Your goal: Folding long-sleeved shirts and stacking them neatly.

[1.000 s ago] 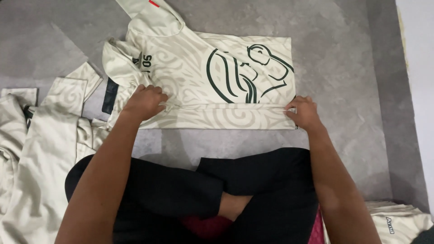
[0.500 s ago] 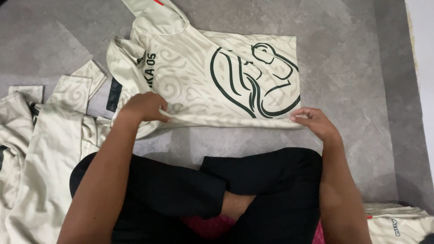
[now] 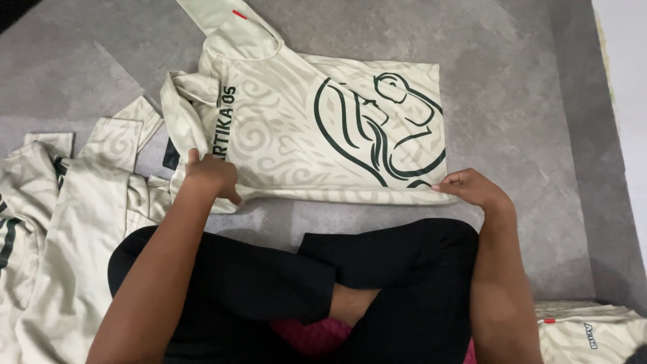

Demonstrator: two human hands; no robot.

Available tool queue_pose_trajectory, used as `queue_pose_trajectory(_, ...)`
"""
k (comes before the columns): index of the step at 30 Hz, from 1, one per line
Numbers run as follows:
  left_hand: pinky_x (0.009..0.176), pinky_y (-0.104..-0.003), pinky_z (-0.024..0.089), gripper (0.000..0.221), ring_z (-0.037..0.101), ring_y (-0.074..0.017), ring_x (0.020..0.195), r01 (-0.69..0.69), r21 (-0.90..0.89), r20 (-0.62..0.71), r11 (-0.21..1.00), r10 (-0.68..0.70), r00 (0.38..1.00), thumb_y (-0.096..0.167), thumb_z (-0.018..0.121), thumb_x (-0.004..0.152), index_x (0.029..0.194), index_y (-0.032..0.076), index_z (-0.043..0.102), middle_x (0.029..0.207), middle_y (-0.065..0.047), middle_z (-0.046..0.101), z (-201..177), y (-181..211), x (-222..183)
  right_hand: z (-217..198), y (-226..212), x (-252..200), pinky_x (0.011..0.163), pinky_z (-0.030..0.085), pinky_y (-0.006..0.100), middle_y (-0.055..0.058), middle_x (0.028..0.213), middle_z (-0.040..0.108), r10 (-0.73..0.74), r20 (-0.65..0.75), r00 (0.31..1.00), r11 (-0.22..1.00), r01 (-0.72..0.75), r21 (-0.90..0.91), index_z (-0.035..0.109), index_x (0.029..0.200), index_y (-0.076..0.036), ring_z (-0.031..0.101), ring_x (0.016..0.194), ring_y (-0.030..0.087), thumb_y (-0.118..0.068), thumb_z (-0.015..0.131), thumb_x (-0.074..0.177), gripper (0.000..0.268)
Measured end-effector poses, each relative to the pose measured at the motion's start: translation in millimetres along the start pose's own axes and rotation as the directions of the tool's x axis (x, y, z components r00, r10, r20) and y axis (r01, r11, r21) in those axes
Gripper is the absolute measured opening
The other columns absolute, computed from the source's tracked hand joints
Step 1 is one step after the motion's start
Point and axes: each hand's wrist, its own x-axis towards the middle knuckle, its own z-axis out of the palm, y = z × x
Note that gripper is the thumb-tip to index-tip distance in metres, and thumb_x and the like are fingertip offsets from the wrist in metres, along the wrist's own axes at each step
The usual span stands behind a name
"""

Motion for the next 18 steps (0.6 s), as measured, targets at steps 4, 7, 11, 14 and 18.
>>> queue_pose_trajectory(4, 0.090, -0.044, 0.016, 0.046, 0.044, -0.0253, 0.106, 0.002, -0.046, -0.078, 0.999, -0.005, 0.997, 0.048, 0.057, 0.069, 0.104, 0.019, 0.060, 0.110, -0.005, 0.057, -16, -4, -4, 5, -1, 6, 0.058, 0.039, 0.030, 0.008, 0.061, 0.057, -0.035, -0.074, 0.997, 0.999, 0.036, 0.001, 0.064, 0.068, -0.001, 0.048, 0.056, 0.019, -0.019, 0.065, 0.074, 0.019)
queue_pose_trajectory(7, 0.088, -0.045, 0.033, 0.041, 0.047, -0.0284, 0.106, -0.041, -0.193, -0.227, 0.980, -0.004, 0.974, 0.043, 0.046, 0.079, 0.111, 0.020, 0.055, 0.114, -0.009, 0.053, -15, -9, 18, 6, -3, 15, 0.061, 0.040, 0.033, 0.010, 0.063, 0.056, -0.144, -0.174, 0.974, 0.990, 0.143, -0.021, 0.061, 0.071, -0.001, 0.048, 0.060, 0.020, -0.019, 0.060, 0.079, 0.020)
queue_pose_trajectory(11, 0.076, -0.043, 0.042, 0.032, 0.054, -0.0289, 0.093, -0.140, -0.099, -0.544, 0.985, 0.064, 0.837, 0.035, 0.053, 0.077, 0.103, 0.016, 0.058, 0.099, -0.012, 0.055, -15, -10, 43, 8, 3, 39, 0.062, 0.043, 0.034, 0.012, 0.070, 0.059, -0.313, -0.337, 0.888, 0.943, 0.248, -0.222, 0.061, 0.078, -0.005, 0.053, 0.063, 0.020, -0.021, 0.061, 0.084, 0.018)
queue_pose_trajectory(14, 0.074, -0.042, 0.045, 0.041, 0.052, -0.0328, 0.094, -0.245, -0.167, -0.648, 0.955, 0.081, 0.757, 0.027, 0.061, 0.071, 0.108, 0.012, 0.052, 0.105, -0.016, 0.047, -19, -11, 44, 8, 19, 63, 0.061, 0.044, 0.034, 0.010, 0.078, 0.060, -0.339, -0.427, 0.838, 0.927, 0.221, -0.302, 0.061, 0.085, -0.009, 0.054, 0.066, 0.021, -0.023, 0.062, 0.084, 0.014)
queue_pose_trajectory(18, 0.074, -0.047, 0.047, 0.044, 0.043, -0.0409, 0.098, -0.325, -0.328, -0.698, 0.887, 0.004, 0.716, 0.022, 0.070, 0.065, 0.099, 0.003, 0.051, 0.105, -0.019, 0.040, -32, -23, 27, 6, 34, 74, 0.072, 0.046, 0.037, 0.012, 0.087, 0.057, -0.357, -0.508, 0.784, 0.909, 0.165, -0.383, 0.057, 0.098, -0.009, 0.056, 0.083, 0.029, -0.033, 0.065, 0.082, 0.030)
